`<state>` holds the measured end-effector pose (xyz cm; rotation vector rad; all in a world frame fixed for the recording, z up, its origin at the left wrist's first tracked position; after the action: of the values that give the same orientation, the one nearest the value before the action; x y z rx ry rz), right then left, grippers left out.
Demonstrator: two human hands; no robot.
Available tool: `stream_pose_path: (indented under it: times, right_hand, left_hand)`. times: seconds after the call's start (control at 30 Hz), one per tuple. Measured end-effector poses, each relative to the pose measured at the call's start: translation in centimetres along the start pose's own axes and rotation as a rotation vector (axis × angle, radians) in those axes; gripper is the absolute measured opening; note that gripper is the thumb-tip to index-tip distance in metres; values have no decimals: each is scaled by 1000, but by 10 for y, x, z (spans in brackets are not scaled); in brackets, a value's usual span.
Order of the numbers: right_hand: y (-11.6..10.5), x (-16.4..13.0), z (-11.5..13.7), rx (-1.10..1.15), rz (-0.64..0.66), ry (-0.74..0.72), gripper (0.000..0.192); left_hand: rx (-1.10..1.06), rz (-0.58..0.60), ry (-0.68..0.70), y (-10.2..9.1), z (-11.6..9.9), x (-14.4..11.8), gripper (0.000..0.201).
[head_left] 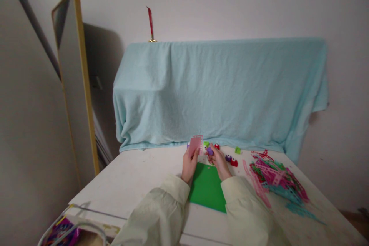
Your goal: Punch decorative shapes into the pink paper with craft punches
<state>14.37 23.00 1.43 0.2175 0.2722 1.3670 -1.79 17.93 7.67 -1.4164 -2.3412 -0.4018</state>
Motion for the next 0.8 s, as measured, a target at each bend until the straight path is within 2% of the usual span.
stream_pose_path:
  times: [0.4, 0.6, 0.8]
  right_hand:
    - [-7, 7, -12, 21, -49, 47, 36]
    - [-1, 2, 1, 10, 22, -58, 27]
    - [6, -9, 4, -36, 86, -56, 31]
  left_hand:
    - [35, 49, -31, 4, 10, -1, 46]
    - [69, 64, -46, 7, 26, -2, 48]
    - [95, 89, -61, 10, 35, -2, 47]
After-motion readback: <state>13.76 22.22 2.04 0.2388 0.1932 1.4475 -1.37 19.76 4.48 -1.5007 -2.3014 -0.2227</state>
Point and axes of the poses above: each hand's wrist, its own x-axis towards the middle knuckle, its own y-axis out of the palm, z = x × y, the point moved 10 cm from there along x, towards the middle knuckle, and after that the axes turned 12 degrees about -z, right-handed, at the moved point
